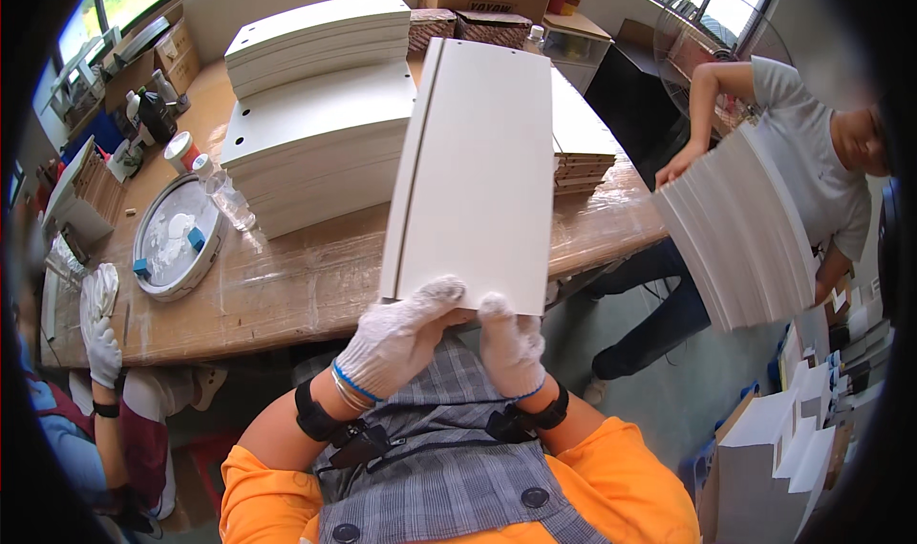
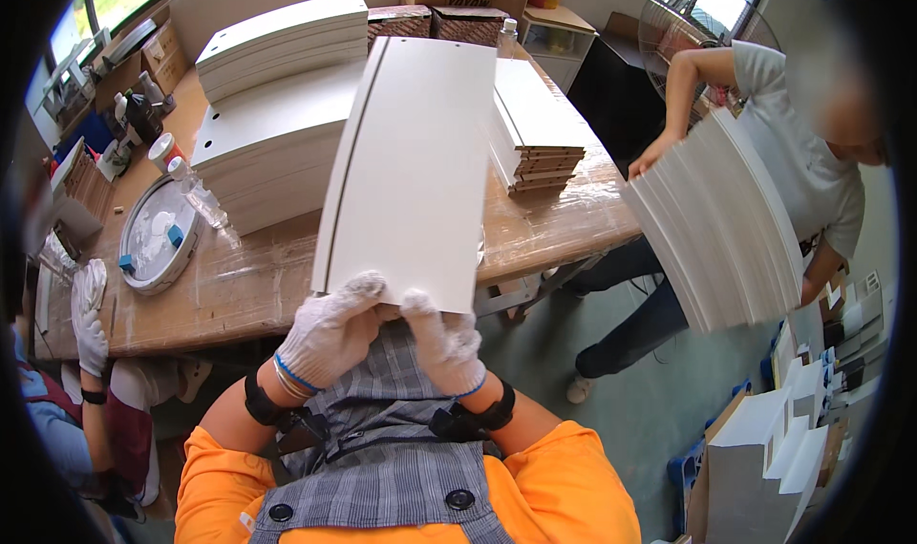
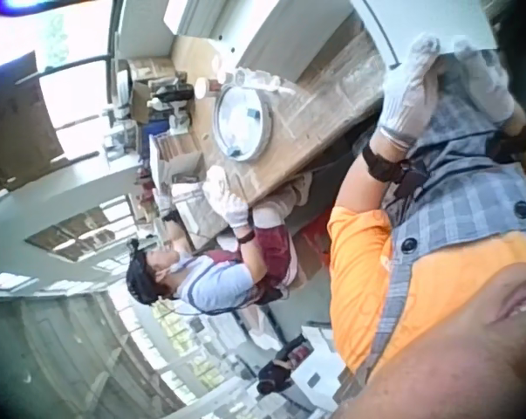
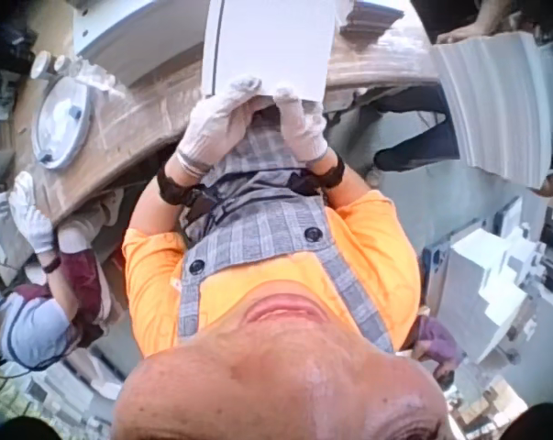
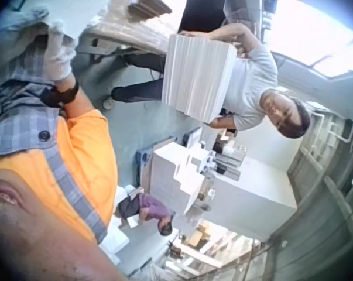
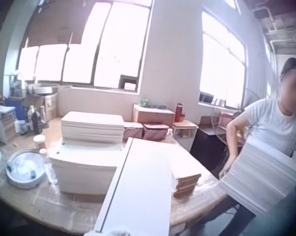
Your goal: Inspecting, sanding, wiping, and stacking white lacquered wood furniture components.
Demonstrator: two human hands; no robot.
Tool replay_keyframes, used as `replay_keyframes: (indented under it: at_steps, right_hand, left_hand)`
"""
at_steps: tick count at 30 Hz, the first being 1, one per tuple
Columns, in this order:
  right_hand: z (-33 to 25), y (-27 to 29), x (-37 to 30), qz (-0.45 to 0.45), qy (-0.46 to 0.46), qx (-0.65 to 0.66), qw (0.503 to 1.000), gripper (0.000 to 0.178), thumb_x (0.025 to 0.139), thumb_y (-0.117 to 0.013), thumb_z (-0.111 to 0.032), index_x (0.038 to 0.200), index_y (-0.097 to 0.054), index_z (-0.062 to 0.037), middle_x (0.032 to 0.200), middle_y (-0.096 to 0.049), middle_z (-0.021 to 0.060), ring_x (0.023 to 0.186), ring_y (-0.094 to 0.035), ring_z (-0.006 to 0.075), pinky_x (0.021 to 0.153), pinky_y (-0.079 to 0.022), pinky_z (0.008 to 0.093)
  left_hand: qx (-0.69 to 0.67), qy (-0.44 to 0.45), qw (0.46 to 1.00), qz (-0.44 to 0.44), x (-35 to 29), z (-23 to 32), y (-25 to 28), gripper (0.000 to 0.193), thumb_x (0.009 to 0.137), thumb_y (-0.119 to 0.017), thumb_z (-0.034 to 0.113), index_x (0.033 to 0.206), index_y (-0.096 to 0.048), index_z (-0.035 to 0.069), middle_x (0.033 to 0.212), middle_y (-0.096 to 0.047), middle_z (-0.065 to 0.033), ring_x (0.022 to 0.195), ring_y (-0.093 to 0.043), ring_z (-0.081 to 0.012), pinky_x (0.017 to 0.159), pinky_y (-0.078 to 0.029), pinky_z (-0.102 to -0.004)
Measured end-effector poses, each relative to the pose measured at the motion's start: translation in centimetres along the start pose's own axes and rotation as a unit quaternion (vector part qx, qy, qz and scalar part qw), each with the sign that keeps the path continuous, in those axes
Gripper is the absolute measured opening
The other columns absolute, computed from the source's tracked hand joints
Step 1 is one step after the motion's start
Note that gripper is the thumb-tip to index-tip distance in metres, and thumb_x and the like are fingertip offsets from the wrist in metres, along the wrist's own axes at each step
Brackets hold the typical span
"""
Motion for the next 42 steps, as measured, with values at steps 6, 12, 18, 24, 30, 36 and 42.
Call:
replay_keyframes:
  at_steps: [6,12,18,24,30,36,42]
  right_hand:
    - [14.1,-0.3,5.9,0.095,-0.372,0.677,0.628,0.015,0.093,-0.048,-0.024,0.094,-0.055,-0.0113,0.084,-0.06,0.0027,0.072,-0.059,0.0151,0.065,-0.05,0.0268]
    - [28.2,-1.1,10.3,0.124,-0.428,0.627,0.639,0.009,0.091,-0.051,-0.021,0.088,-0.055,-0.0131,0.08,-0.059,0.0005,0.071,-0.057,0.0119,0.057,-0.049,0.0246]
    - [36.2,-4.3,10.4,0.099,-0.524,0.579,0.616,0.007,0.09,-0.053,-0.022,0.089,-0.056,-0.0152,0.081,-0.06,-0.0016,0.07,-0.056,0.0108,0.051,-0.048,0.0223]
    - [37.2,-3.5,9.7,0.071,-0.613,0.392,0.683,0.021,0.093,-0.053,-0.034,0.091,-0.058,-0.0131,0.08,-0.06,0.0007,0.061,-0.053,0.0097,0.044,-0.043,0.0197]
    - [35.0,0.3,13.2,-0.182,-0.544,-0.028,0.819,0.048,0.092,-0.046,-0.053,0.071,-0.052,-0.0099,0.048,-0.039,-0.0034,0.036,-0.033,0.0067,0.032,-0.026,0.0251]
    - [19.7,-12.8,16.1,-0.287,-0.357,0.269,0.848,0.032,0.094,-0.055,-0.03,0.111,-0.059,-0.0035,0.075,-0.058,0.0017,0.055,-0.047,0.006,0.047,-0.042,0.0222]
    - [15.1,-18.8,16.9,-0.278,-0.262,0.285,0.879,0.041,0.093,-0.054,-0.04,0.11,-0.059,-0.0025,0.076,-0.057,0.0036,0.056,-0.049,0.0089,0.048,-0.044,0.0248]
  left_hand:
    - [0.212,0.048,0.97,-0.105,1.9,0.5,-2.5,0.05,0.093,-0.056,0.014,0.135,-0.035,-0.003,0.113,-0.056,-0.0119,0.094,-0.057,-0.0169,0.084,-0.049,-0.031]
    - [0.221,0.097,0.97,-0.036,-0.3,1.3,3.1,0.053,0.095,-0.054,0.023,0.137,-0.036,-0.002,0.113,-0.058,-0.0149,0.094,-0.06,-0.0185,0.087,-0.05,-0.0347]
    - [0.218,0.034,0.973,0.068,-2.4,5.1,8.6,0.042,0.095,-0.052,0.018,0.132,-0.042,0.0,0.109,-0.061,-0.0135,0.091,-0.062,-0.0186,0.083,-0.052,-0.033]
    - [0.352,-0.201,0.887,0.221,-3.8,13.7,11.6,0.044,0.094,-0.055,0.018,0.133,-0.043,0.0,0.106,-0.062,-0.008,0.086,-0.061,-0.013,0.077,-0.051,-0.0276]
    - [0.518,-0.366,0.684,0.36,-2.7,23.4,13.2,0.042,0.093,-0.057,0.02,0.131,-0.045,0.004,0.085,-0.056,-0.0009,0.071,-0.053,-0.007,0.062,-0.048,-0.0225]
    - [0.423,-0.215,0.8,0.367,-0.1,24.3,13.5,0.015,0.093,-0.055,0.021,0.099,-0.051,0.007,0.072,-0.051,-0.0001,0.057,-0.049,-0.0071,0.05,-0.043,-0.0223]
    - [0.421,-0.213,0.822,0.319,0.4,23.7,13.5,0.021,0.093,-0.055,0.023,0.101,-0.056,0.004,0.07,-0.053,-0.0008,0.056,-0.051,-0.0086,0.049,-0.043,-0.0223]
Point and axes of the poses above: each hand's wrist, its own x-axis towards the middle knuckle, its own y-axis out of the back of the hand, z = x × y, the point moved 8 cm from there along x, towards the middle knuckle
